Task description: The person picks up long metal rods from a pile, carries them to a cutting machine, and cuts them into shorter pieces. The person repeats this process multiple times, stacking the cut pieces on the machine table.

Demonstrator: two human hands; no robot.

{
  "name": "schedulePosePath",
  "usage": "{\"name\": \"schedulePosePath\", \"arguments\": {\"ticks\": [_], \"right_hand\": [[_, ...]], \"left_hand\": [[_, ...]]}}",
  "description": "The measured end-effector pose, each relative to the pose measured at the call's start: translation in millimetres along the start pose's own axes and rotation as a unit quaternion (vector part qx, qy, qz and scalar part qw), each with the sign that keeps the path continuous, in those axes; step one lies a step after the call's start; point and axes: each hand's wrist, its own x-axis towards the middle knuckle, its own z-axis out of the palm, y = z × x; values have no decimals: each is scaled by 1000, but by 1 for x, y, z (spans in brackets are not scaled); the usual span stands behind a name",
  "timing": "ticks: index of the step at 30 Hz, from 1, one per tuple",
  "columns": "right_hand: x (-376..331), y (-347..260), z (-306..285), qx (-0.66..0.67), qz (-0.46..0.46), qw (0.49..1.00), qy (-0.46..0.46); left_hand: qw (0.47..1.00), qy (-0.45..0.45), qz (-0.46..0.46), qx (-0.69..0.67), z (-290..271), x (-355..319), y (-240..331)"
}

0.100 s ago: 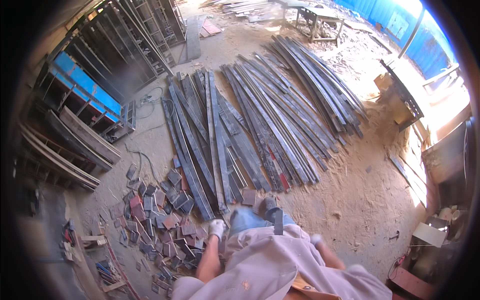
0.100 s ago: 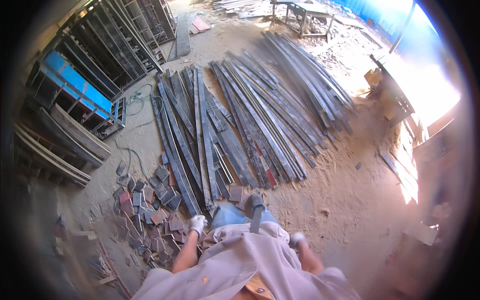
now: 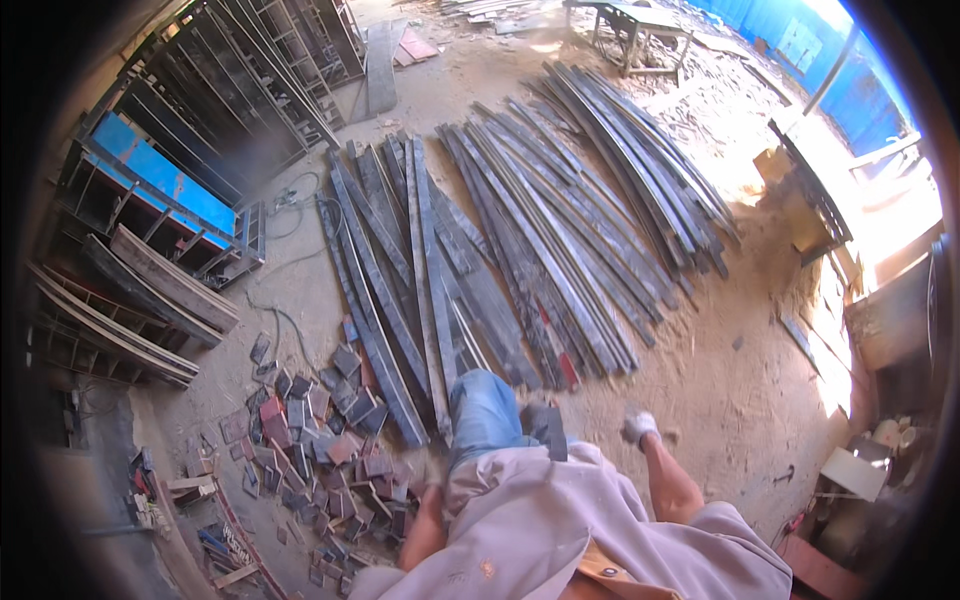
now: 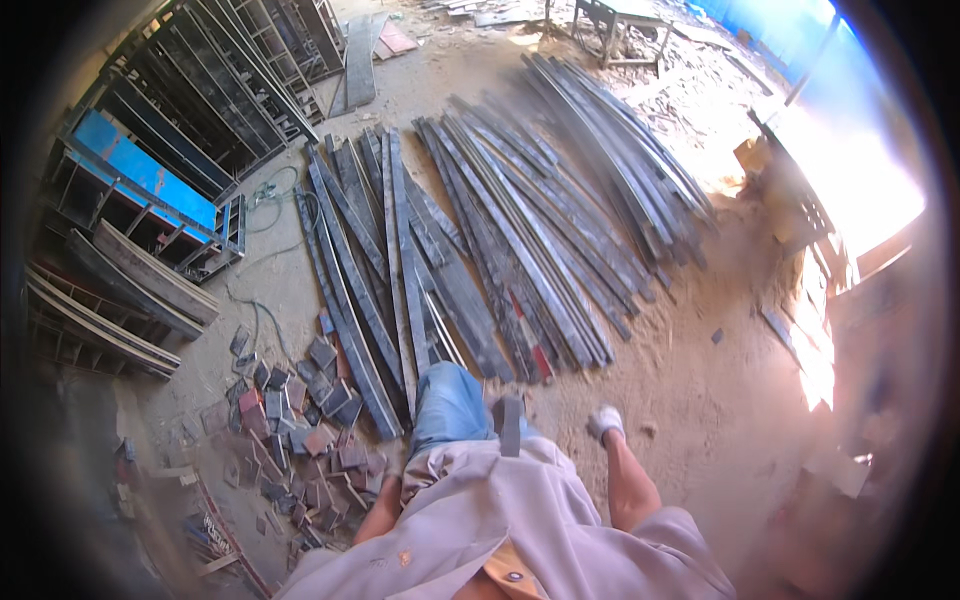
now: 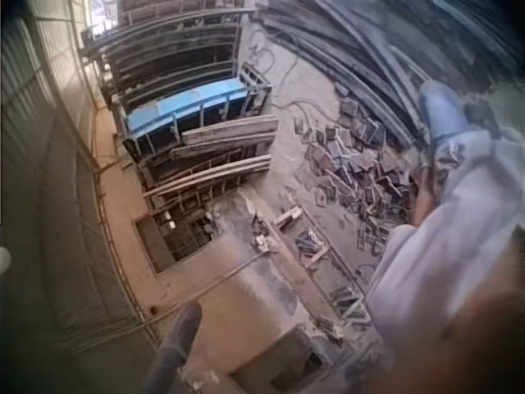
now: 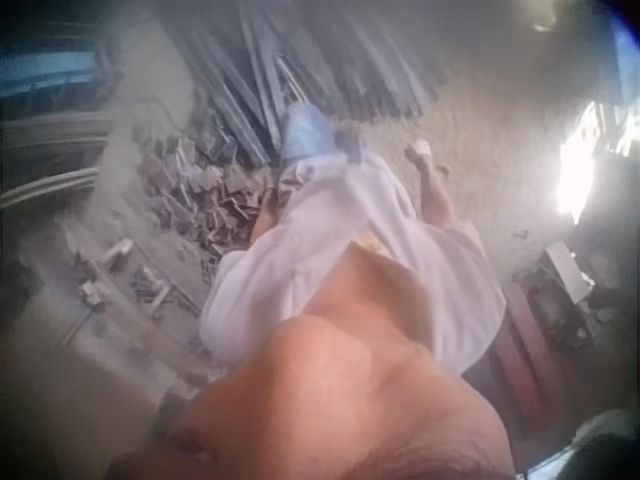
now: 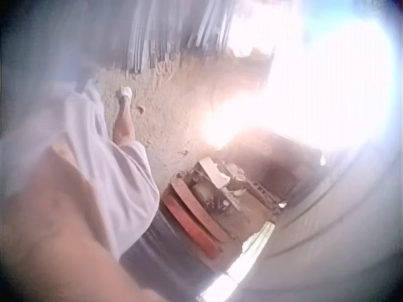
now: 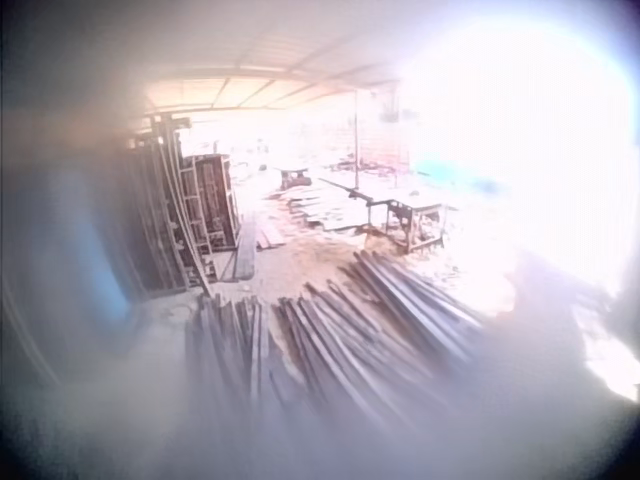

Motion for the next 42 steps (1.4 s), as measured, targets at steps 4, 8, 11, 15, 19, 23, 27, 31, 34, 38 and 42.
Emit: {"name": "schedulePosePath", "arguments": {"ticks": [4,8,11,15,19,23,27,31,34,38,42], "right_hand": [[129,65,-210,233,103,929,267],[210,12,-355,688,95,686,216],[259,40,-368,428,77,856,280],[282,-3,-370,307,19,950,59],[301,-46,-421,234,24,969,-79],[380,-57,-480,304,110,937,-133],[516,-59,-557,397,156,902,-62],[686,-109,-772,256,62,963,-52],[764,-88,-893,385,161,906,70],[814,-129,-1092,692,63,703,153],[884,-138,-1163,591,66,776,211]], "left_hand": [[988,-149,-46,14,14,21,33],[975,-200,-91,22,-19,90,71],[973,-225,-8,55,-61,220,154],[999,-36,30,9,-178,401,264],[870,40,78,-484,-351,542,451],[848,68,180,-493,-473,646,559],[871,33,163,-463,-533,772,615],[871,18,-11,-491,-558,858,530],[984,-103,-87,-119,-522,845,536],[986,-156,0,54,-581,894,587],[984,-179,6,20,-642,1000,669]]}}
